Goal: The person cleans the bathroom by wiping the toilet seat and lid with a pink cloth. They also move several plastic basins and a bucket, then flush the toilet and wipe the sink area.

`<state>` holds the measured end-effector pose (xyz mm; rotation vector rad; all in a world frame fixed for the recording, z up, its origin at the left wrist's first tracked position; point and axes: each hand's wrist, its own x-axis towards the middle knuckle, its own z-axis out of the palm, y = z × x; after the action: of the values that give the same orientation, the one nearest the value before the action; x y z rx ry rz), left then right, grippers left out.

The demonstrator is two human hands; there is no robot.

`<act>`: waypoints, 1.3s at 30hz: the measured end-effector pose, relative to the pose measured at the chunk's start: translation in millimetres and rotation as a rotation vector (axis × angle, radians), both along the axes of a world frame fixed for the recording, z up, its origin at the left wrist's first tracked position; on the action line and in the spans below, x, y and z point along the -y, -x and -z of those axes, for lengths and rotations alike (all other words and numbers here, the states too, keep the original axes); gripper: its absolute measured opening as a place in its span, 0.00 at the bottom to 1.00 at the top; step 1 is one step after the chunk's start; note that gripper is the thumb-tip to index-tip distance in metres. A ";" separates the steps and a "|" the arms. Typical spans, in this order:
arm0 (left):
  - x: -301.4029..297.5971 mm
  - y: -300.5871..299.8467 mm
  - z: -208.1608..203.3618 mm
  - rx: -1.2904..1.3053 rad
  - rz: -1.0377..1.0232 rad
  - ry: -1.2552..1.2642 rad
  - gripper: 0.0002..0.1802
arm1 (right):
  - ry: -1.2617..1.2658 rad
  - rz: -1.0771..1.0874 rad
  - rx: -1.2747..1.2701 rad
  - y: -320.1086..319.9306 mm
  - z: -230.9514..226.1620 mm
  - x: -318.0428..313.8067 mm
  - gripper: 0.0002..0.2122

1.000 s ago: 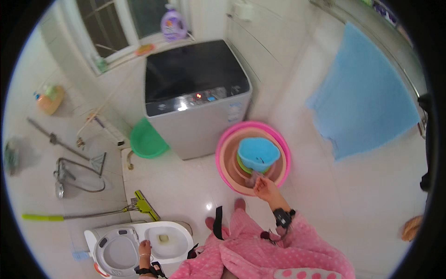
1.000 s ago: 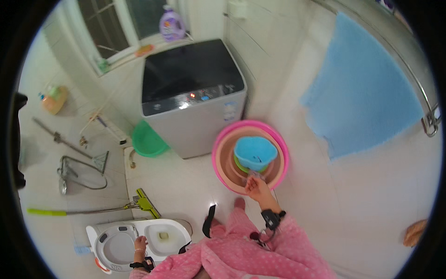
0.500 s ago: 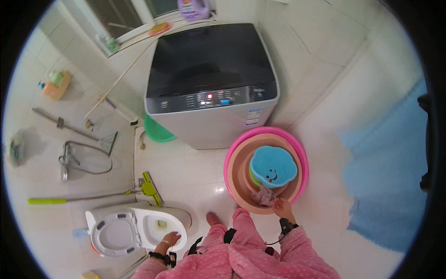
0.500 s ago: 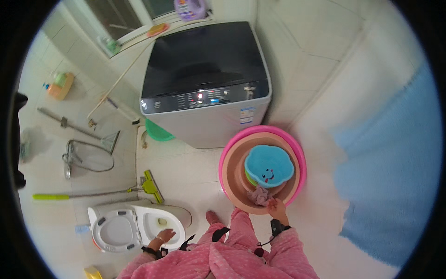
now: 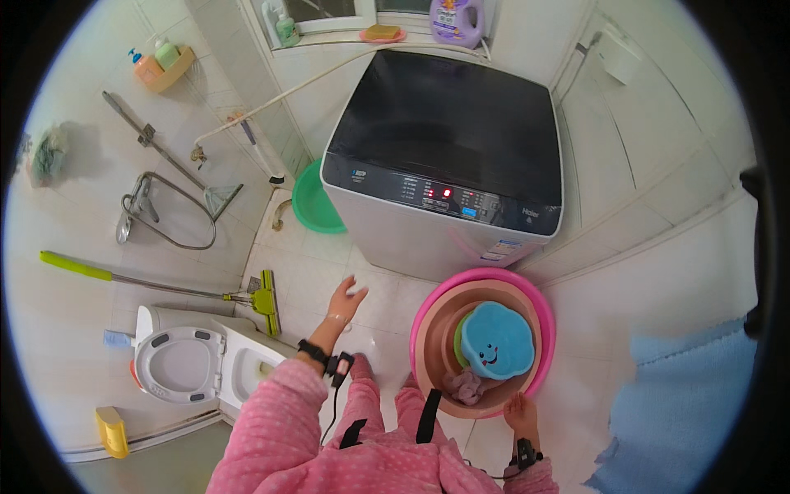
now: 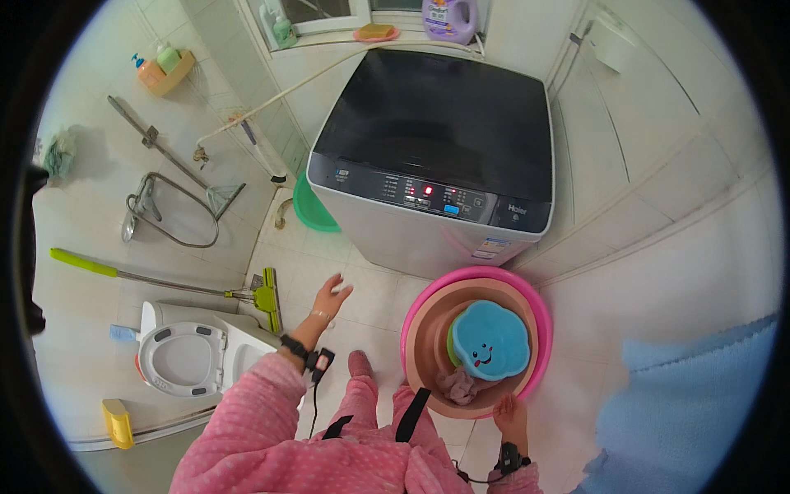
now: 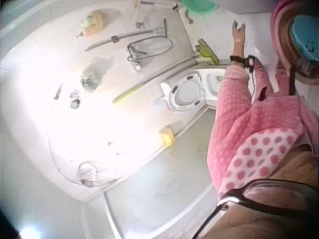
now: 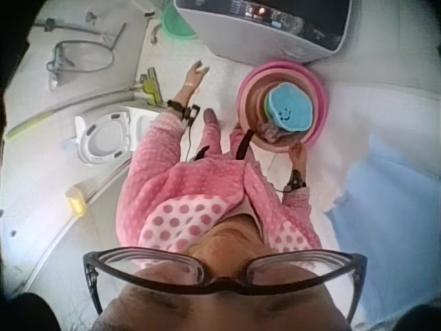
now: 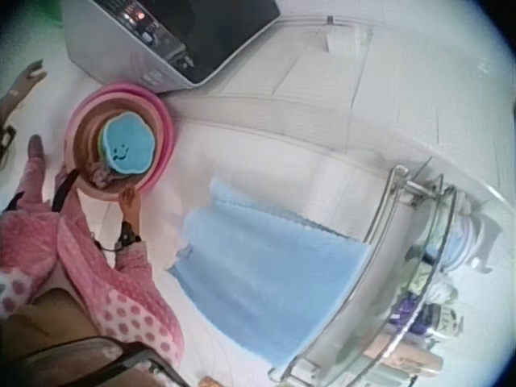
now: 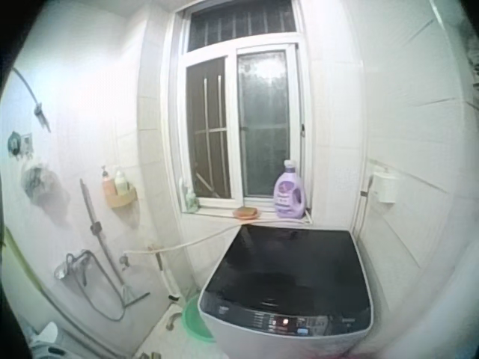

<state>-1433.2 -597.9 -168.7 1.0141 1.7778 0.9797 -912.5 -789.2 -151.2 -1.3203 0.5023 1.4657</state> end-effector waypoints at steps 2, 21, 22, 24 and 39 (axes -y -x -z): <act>-38.5 -13.1 -3.6 0.173 -0.067 0.033 0.39 | 0.002 0.013 0.000 4.1 -14.2 4.9 0.05; -166.5 -19.1 103.4 0.365 -0.395 0.081 0.40 | 0.117 0.063 -0.034 64.8 -69.2 25.4 0.05; -172.7 -17.7 102.3 0.424 -0.357 0.045 0.37 | 0.119 0.071 -0.038 64.6 -69.3 26.8 0.05; -182.7 -16.7 95.4 0.490 -0.267 0.010 0.33 | 0.135 0.094 -0.017 64.1 -68.8 29.0 0.05; -128.2 -23.0 -81.3 1.202 -0.174 -0.115 0.31 | 0.151 0.072 -0.010 73.6 -69.1 0.2 0.04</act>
<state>-1410.2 -469.7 -87.4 0.1702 0.7937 1.3898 -986.1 -789.4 -82.1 -1.3985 0.6709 1.3975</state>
